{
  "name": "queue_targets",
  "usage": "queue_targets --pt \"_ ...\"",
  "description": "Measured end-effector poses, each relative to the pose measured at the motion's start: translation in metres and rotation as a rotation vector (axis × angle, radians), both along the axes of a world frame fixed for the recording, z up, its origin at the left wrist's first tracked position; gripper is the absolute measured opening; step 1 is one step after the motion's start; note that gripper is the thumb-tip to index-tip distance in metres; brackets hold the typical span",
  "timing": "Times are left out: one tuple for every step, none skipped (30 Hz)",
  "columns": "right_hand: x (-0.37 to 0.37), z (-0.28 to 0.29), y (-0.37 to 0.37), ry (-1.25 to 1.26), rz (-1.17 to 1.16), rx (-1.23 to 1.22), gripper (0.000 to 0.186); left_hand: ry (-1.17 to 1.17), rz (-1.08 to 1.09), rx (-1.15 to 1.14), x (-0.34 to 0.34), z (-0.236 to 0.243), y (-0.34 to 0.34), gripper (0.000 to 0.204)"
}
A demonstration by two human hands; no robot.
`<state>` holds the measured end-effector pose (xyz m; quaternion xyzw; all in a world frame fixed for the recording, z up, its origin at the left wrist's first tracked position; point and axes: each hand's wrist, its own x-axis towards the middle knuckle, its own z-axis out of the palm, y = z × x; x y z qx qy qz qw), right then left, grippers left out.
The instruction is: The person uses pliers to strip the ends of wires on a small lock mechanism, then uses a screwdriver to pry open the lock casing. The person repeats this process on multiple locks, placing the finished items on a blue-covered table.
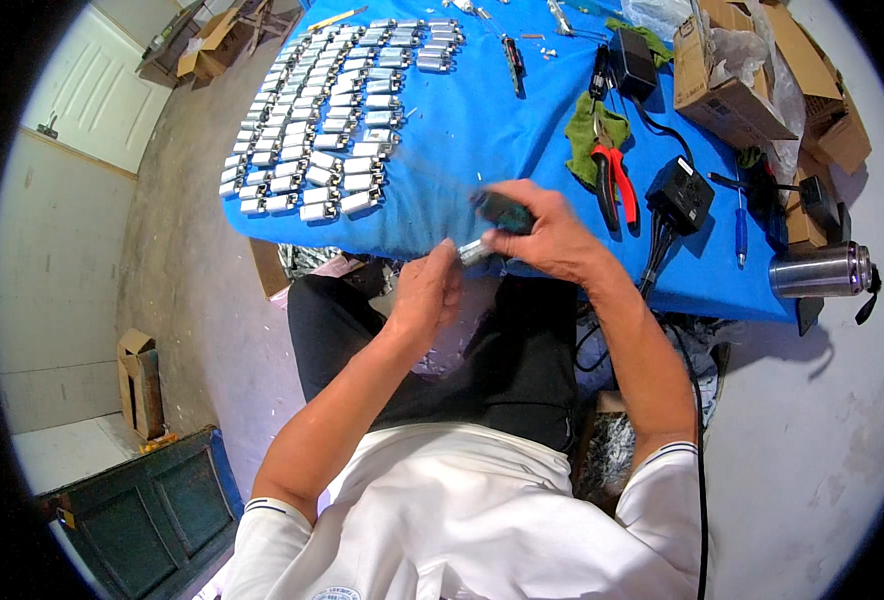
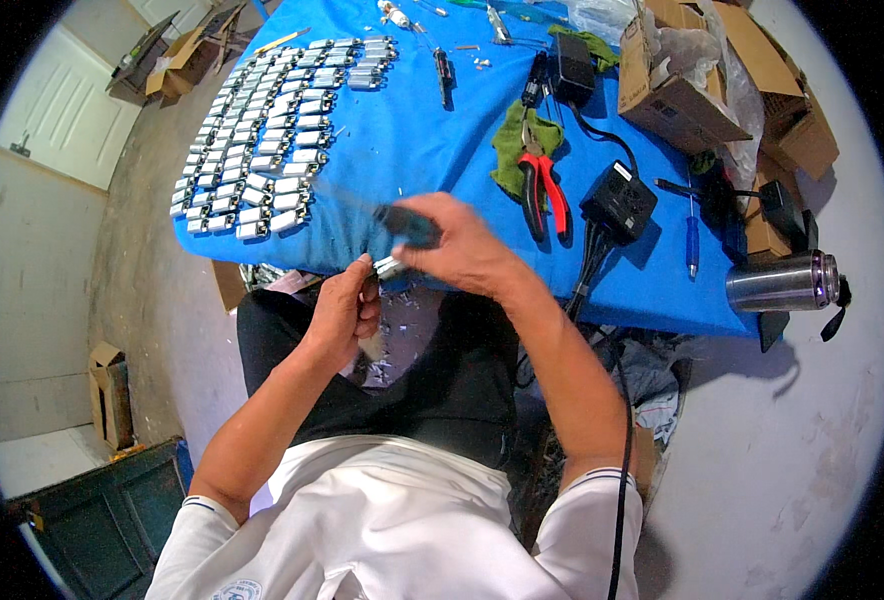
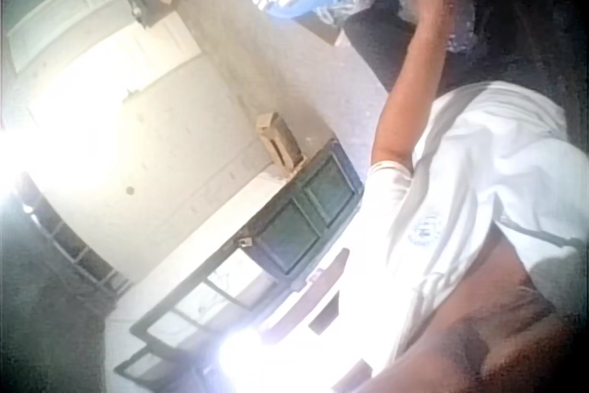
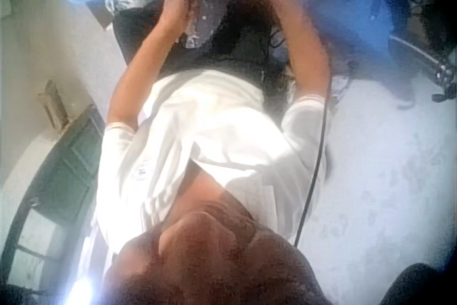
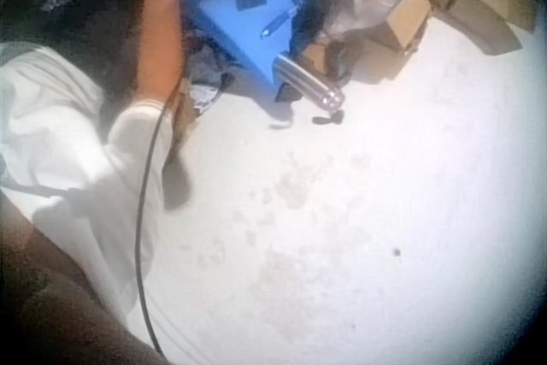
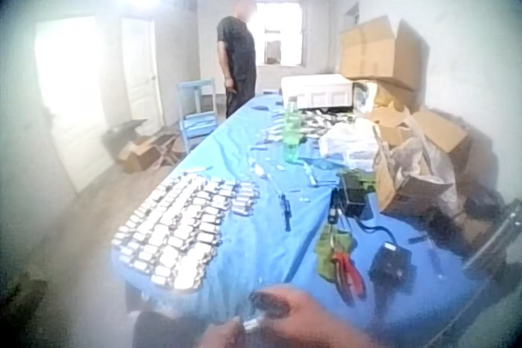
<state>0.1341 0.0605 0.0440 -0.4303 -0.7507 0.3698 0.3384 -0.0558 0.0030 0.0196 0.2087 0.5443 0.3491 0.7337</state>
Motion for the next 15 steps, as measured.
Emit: queue_targets --pt "0.002 -0.001 -0.004 0.065 -0.109 -0.049 0.029 0.018 0.013 0.011 0.002 0.001 0.000 0.041" --pt "0.003 0.005 -0.011 0.100 -0.211 -0.067 0.030 0.035 0.031 0.020 0.002 0.003 -0.001 0.041" --pt "0.003 0.017 -0.023 0.132 -0.310 -0.085 0.031 0.035 0.041 0.021 0.002 0.003 -0.001 0.041" --pt "0.005 0.027 -0.036 0.165 -0.411 -0.103 0.032 0.035 0.050 0.021 0.001 0.003 -0.002 0.040" --pt "0.008 0.034 -0.051 0.056 -0.476 -0.052 0.036 0.036 0.060 0.025 -0.001 0.005 -0.002 0.040" --pt "0.013 0.034 -0.067 0.175 -0.494 -0.158 0.037 0.026 0.052 0.036 -0.001 0.003 -0.003 0.040" --pt "0.018 0.033 -0.084 0.295 -0.509 -0.264 0.038 0.018 0.045 0.047 -0.002 0.000 -0.003 0.040" --pt "0.022 0.031 -0.100 0.413 -0.524 -0.373 0.038 0.008 0.038 0.056 -0.002 -0.002 -0.004 0.040" --pt "0.026 0.029 -0.116 0.416 -0.524 -0.405 0.040 0.019 0.041 0.056 -0.001 -0.001 -0.006 0.040" --pt "0.029 0.026 -0.132 0.420 -0.522 -0.437 0.042 0.031 0.044 0.058 0.001 -0.001 -0.007 0.040" --pt "0.032 0.022 -0.147 0.400 -0.502 -0.438 0.042 0.044 0.048 0.061 0.001 0.000 -0.008 0.039" --pt "0.034 0.019 -0.163 0.380 -0.482 -0.438 0.042 0.036 0.040 0.065 0.001 -0.002 -0.009 0.039" --pt "0.035 0.018 -0.178 0.403 -0.478 -0.473 0.042 0.028 0.034 0.068 -0.001 -0.004 -0.011 0.039" --pt "0.036 0.018 -0.193 0.426 -0.479 -0.508 0.043 0.018 0.023 0.072 0.000 -0.004 -0.011 0.039" --pt "0.037 0.019 -0.207 0.450 -0.478 -0.540 0.043 0.024 0.036 0.067 0.001 -0.003 -0.011 0.039"
